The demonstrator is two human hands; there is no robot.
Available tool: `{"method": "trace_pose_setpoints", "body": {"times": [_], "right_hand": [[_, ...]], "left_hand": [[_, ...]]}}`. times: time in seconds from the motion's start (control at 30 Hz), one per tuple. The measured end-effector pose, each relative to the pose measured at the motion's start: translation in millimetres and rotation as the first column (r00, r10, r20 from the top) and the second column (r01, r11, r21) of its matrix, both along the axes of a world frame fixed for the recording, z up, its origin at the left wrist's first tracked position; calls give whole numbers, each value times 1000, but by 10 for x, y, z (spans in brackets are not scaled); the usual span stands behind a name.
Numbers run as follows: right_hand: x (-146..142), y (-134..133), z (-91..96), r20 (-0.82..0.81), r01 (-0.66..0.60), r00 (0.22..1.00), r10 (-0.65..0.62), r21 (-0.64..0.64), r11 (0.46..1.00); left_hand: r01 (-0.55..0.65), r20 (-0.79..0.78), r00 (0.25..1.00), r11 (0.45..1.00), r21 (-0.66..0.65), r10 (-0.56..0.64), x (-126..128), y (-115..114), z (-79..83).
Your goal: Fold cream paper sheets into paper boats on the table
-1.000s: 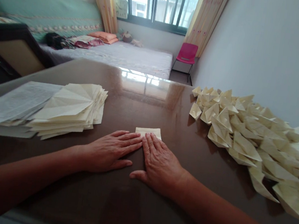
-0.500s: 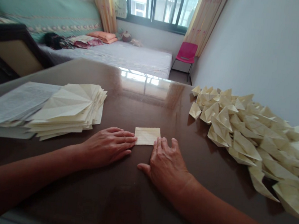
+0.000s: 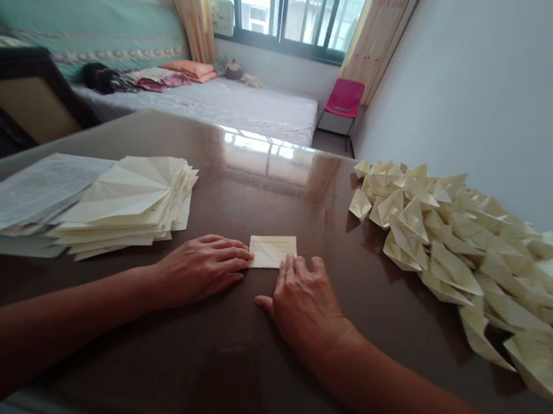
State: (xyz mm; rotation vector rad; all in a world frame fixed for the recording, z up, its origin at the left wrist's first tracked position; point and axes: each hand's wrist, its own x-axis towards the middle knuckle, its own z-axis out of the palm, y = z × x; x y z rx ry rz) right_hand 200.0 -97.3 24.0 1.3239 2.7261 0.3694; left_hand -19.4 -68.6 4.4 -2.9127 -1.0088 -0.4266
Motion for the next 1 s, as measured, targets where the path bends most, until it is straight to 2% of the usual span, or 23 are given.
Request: {"method": "trace_pose_setpoints", "body": {"times": [0.1,0.23,0.4,0.53,0.67,0.87,1.0], "right_hand": [[60,112,53,0,94,996,-94,-16,995],[170,347,2,-122,149,982,-147,3,989],[284,540,-142,-336,101,934,-122,-79,992],[292,584,-213,-583,-11,811,-54,-108,994],[246,584,-222,-758,-87,644,-107,-212,973],[193,563,-189,-856,-84,442,-267,-336,938],[163,555,-226,-877,-136,321,-358,-417,898]], "left_hand": [[-9,9,1000,1000,3,9,7,8,-19],[-49,23,999,999,-11,50,12,49,-51],[-47,22,999,998,-37,48,-2,99,-70],[-45,26,999,997,-55,47,-13,95,-77],[-42,69,997,998,-38,44,-20,89,-79],[-35,300,954,997,62,15,-35,98,-25],[30,393,919,999,33,-41,-31,111,-19]]}}
